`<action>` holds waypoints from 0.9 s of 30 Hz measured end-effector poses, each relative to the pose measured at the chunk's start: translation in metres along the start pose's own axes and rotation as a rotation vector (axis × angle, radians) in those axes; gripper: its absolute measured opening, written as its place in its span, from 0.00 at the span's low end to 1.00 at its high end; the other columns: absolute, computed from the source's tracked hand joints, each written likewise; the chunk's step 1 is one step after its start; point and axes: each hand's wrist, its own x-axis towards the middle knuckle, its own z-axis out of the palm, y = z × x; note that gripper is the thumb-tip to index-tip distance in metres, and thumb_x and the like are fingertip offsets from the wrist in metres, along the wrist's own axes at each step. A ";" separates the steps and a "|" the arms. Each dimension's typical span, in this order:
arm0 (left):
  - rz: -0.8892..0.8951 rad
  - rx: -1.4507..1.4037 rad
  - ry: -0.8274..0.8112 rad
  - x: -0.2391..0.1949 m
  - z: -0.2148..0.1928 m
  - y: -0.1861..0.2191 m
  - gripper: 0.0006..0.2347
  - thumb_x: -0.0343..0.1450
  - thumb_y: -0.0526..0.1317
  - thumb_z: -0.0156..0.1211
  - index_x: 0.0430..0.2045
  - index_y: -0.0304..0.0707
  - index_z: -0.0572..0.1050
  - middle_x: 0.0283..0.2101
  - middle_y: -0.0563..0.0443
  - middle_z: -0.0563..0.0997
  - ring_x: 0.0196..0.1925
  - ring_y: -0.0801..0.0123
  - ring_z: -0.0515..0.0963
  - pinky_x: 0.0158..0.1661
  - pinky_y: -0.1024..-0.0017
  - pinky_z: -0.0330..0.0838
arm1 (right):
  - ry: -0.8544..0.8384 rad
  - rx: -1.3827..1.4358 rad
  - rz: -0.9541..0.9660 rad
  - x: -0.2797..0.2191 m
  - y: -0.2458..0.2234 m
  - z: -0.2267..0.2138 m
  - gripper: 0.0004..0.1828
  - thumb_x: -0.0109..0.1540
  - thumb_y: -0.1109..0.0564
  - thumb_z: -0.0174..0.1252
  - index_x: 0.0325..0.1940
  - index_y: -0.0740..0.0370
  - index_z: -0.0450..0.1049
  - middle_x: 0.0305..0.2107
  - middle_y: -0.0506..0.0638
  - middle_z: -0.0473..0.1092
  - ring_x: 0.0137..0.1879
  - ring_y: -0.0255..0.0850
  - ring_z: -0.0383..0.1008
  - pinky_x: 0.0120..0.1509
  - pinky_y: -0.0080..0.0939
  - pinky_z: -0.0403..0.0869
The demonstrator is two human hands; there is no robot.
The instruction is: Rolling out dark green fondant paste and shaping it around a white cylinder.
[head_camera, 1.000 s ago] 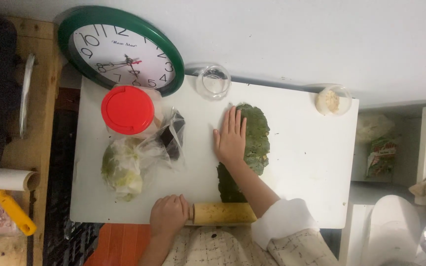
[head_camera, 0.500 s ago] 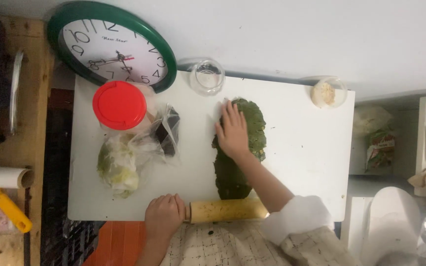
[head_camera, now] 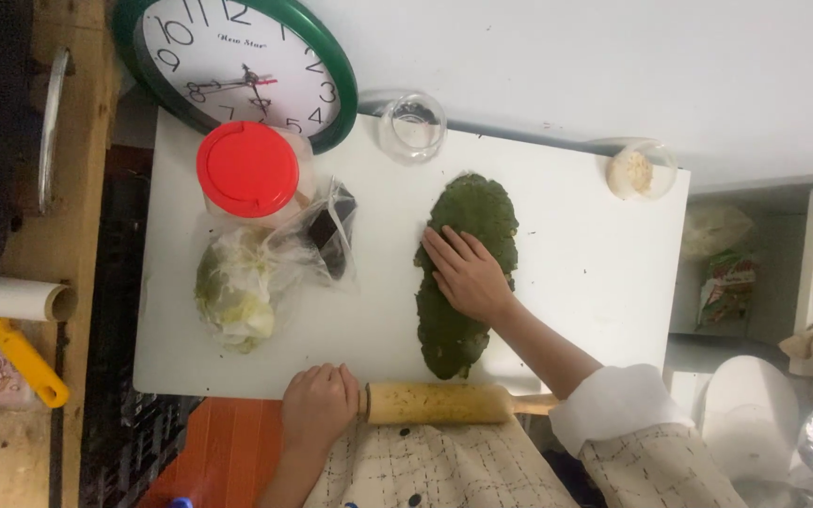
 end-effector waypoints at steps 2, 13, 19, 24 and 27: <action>0.008 -0.008 0.081 0.001 -0.003 0.001 0.17 0.71 0.37 0.51 0.07 0.36 0.75 0.13 0.46 0.76 0.16 0.62 0.75 0.25 0.65 0.71 | -0.019 -0.018 -0.004 0.003 0.000 -0.005 0.32 0.64 0.50 0.53 0.71 0.65 0.62 0.69 0.54 0.58 0.72 0.53 0.58 0.74 0.55 0.58; -0.048 0.034 0.036 0.004 0.016 -0.023 0.19 0.74 0.38 0.46 0.11 0.37 0.78 0.16 0.46 0.78 0.14 0.66 0.74 0.23 0.66 0.73 | -0.037 0.072 0.052 0.002 -0.003 -0.015 0.32 0.66 0.51 0.51 0.74 0.63 0.59 0.71 0.54 0.57 0.74 0.52 0.57 0.75 0.55 0.57; -0.098 0.054 0.128 0.016 0.005 -0.040 0.18 0.72 0.39 0.49 0.10 0.33 0.76 0.17 0.40 0.78 0.18 0.53 0.76 0.26 0.58 0.73 | 0.150 0.259 0.450 -0.026 0.014 -0.001 0.32 0.70 0.51 0.45 0.77 0.65 0.53 0.75 0.61 0.49 0.80 0.56 0.48 0.81 0.56 0.49; -0.103 0.015 0.092 0.030 0.002 -0.028 0.17 0.71 0.39 0.50 0.09 0.32 0.75 0.17 0.39 0.77 0.20 0.51 0.76 0.28 0.56 0.73 | 0.220 0.207 0.631 -0.007 0.035 0.044 0.35 0.73 0.49 0.40 0.78 0.75 0.46 0.76 0.68 0.42 0.82 0.64 0.40 0.83 0.59 0.43; -0.143 0.004 0.010 0.033 -0.002 -0.018 0.18 0.72 0.39 0.50 0.09 0.32 0.75 0.17 0.39 0.77 0.20 0.51 0.76 0.29 0.56 0.73 | 0.204 0.166 0.673 0.001 0.033 0.048 0.37 0.73 0.47 0.38 0.78 0.78 0.43 0.76 0.70 0.40 0.82 0.66 0.37 0.83 0.60 0.40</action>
